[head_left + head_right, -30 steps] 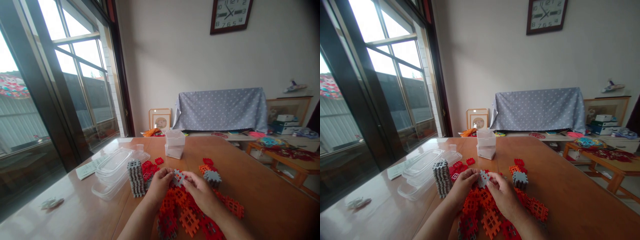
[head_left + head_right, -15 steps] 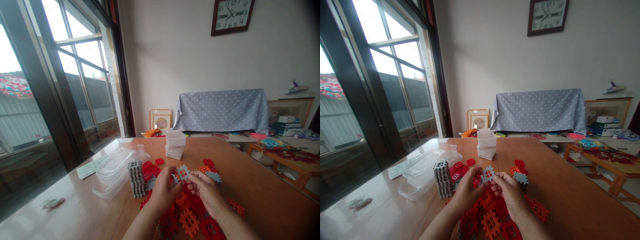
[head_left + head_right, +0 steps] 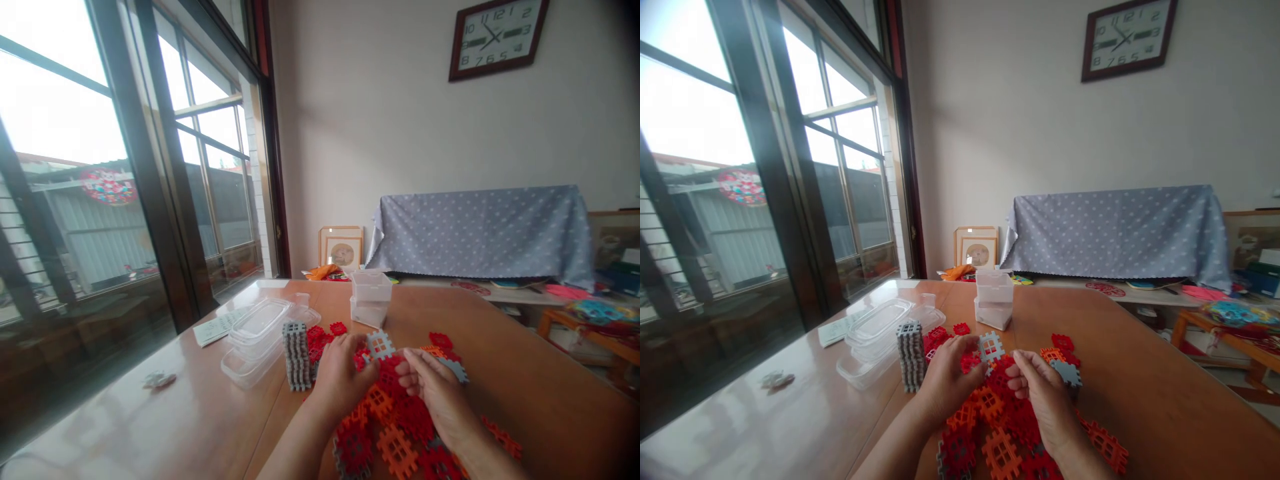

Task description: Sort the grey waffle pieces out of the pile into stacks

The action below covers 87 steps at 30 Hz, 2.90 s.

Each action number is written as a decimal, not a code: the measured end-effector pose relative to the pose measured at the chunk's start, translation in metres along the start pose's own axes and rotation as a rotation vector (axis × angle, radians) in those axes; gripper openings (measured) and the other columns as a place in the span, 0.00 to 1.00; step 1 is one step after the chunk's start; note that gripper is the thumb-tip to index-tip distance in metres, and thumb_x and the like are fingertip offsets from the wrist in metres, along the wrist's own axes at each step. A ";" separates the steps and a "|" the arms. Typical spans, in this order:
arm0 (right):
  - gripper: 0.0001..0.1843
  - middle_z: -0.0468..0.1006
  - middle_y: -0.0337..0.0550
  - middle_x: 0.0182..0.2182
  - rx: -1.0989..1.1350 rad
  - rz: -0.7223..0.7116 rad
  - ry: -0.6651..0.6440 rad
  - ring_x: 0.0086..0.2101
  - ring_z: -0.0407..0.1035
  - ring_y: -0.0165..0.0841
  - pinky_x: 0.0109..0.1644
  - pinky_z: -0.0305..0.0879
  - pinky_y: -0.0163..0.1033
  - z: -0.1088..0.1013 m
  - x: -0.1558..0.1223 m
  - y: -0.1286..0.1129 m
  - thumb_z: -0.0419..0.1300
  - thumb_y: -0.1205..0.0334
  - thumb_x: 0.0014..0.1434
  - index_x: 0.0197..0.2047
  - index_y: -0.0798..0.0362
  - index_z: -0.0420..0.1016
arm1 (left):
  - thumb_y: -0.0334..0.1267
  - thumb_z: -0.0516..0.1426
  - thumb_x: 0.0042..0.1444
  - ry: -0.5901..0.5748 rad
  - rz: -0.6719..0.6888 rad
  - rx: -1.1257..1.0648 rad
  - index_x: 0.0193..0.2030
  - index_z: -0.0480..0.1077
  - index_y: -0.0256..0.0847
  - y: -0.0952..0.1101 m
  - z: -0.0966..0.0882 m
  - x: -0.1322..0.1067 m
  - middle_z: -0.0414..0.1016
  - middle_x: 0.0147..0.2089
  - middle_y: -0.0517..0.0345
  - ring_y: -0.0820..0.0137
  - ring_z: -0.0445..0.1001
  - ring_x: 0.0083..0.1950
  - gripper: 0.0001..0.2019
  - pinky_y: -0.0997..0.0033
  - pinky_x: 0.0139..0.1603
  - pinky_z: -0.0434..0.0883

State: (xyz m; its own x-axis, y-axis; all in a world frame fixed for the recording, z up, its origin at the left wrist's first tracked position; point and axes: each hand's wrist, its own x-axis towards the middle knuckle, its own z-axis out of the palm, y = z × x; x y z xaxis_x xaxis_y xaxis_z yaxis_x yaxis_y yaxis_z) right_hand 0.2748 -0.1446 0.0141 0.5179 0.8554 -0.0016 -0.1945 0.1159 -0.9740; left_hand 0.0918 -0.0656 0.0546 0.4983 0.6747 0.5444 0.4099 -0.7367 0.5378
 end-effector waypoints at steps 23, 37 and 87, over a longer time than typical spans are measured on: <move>0.25 0.82 0.43 0.30 -0.229 -0.053 -0.004 0.30 0.74 0.37 0.32 0.67 0.38 -0.009 0.009 0.016 0.65 0.37 0.54 0.40 0.51 0.79 | 0.42 0.65 0.52 -0.017 -0.114 0.353 0.48 0.79 0.43 -0.084 -0.168 0.011 0.80 0.50 0.50 0.58 0.77 0.51 0.16 0.62 0.55 0.71; 0.24 0.82 0.42 0.30 -0.229 -0.054 0.019 0.30 0.73 0.36 0.33 0.66 0.39 -0.008 0.009 0.017 0.65 0.37 0.54 0.40 0.50 0.80 | 0.42 0.64 0.53 -0.049 -0.107 0.375 0.52 0.79 0.42 -0.091 -0.158 0.009 0.81 0.53 0.49 0.55 0.76 0.55 0.19 0.58 0.60 0.69; 0.20 0.76 0.39 0.25 -0.318 -0.231 0.084 0.26 0.68 0.32 0.31 0.64 0.36 0.004 0.004 -0.006 0.61 0.42 0.58 0.35 0.52 0.77 | 0.34 0.55 0.60 -0.163 0.008 0.342 0.48 0.74 0.46 -0.034 0.037 0.022 0.75 0.48 0.50 0.54 0.69 0.53 0.11 0.58 0.51 0.63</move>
State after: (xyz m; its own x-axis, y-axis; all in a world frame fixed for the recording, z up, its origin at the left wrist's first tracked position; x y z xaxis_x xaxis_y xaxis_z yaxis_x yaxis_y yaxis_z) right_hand 0.2750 -0.1402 0.0211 0.5863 0.7795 0.2204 0.1957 0.1277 -0.9723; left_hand 0.1172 -0.0277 0.0247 0.6060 0.6733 0.4236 0.6234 -0.7327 0.2729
